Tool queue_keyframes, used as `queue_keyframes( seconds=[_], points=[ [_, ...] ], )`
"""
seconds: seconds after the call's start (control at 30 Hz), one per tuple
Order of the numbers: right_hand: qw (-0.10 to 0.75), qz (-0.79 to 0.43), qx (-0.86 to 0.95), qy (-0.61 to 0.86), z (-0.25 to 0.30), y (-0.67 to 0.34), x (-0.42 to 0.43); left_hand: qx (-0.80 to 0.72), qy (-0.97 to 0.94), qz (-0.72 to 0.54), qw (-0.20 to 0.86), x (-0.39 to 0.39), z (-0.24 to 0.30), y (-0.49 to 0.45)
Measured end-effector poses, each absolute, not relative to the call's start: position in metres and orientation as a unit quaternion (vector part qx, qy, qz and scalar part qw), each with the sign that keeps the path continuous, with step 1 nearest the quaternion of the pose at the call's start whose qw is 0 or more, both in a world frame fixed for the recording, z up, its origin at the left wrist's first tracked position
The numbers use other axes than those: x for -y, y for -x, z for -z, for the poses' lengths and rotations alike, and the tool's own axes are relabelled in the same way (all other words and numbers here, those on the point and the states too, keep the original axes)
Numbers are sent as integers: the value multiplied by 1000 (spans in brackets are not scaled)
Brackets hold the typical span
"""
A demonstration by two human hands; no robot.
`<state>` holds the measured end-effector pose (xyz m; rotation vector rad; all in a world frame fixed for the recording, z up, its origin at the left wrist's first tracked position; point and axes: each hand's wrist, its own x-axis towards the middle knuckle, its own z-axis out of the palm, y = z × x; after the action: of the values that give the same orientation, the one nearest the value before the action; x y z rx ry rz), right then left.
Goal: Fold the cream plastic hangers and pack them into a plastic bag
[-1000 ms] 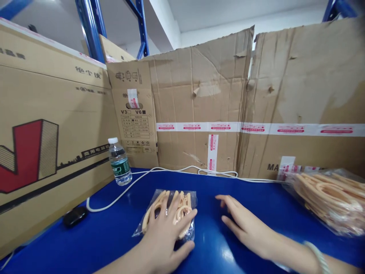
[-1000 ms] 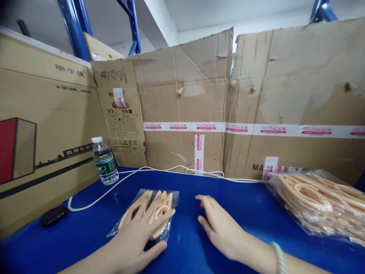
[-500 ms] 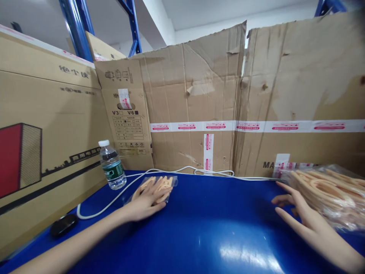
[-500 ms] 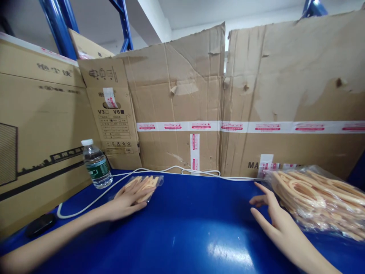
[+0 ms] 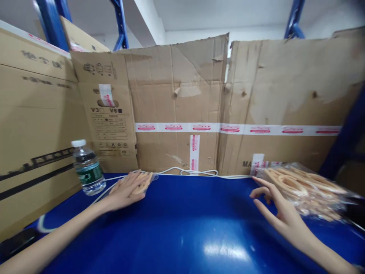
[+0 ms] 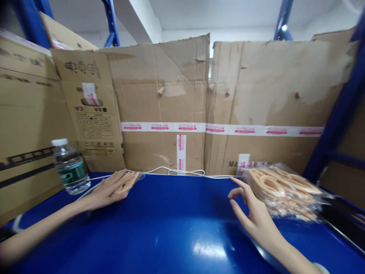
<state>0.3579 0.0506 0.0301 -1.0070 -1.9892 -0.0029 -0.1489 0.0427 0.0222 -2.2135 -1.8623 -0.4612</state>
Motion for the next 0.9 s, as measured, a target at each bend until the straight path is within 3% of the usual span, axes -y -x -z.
queue_keyframes(
  seconds=[0.13,0.23,0.33,0.43,0.47,0.73,0.9],
  points=[
    [515,60,750,411,-63,-376,-52,550,776,243,191,-41,-32,87],
    [576,107,657,474,-79,-406,-59,436,841,278,156,-37,-38,18],
    [599,149,575,537,-81,-443,-69,366,877,310,16,-35,-42,-52],
    [585,170,516,602,-75,-478,-81,346,837,340,-252,-45,-43,-119],
    [572,170,505,623,-72,-488,-86,349,823,341,-292,-50,-43,-140],
    [420,87,502,751,-55,-529,-103,422,656,344,-522,-99,-48,-286],
    [380,49,528,758,-56,-522,-101,446,566,347,-601,-114,-62,-325]
  ],
)
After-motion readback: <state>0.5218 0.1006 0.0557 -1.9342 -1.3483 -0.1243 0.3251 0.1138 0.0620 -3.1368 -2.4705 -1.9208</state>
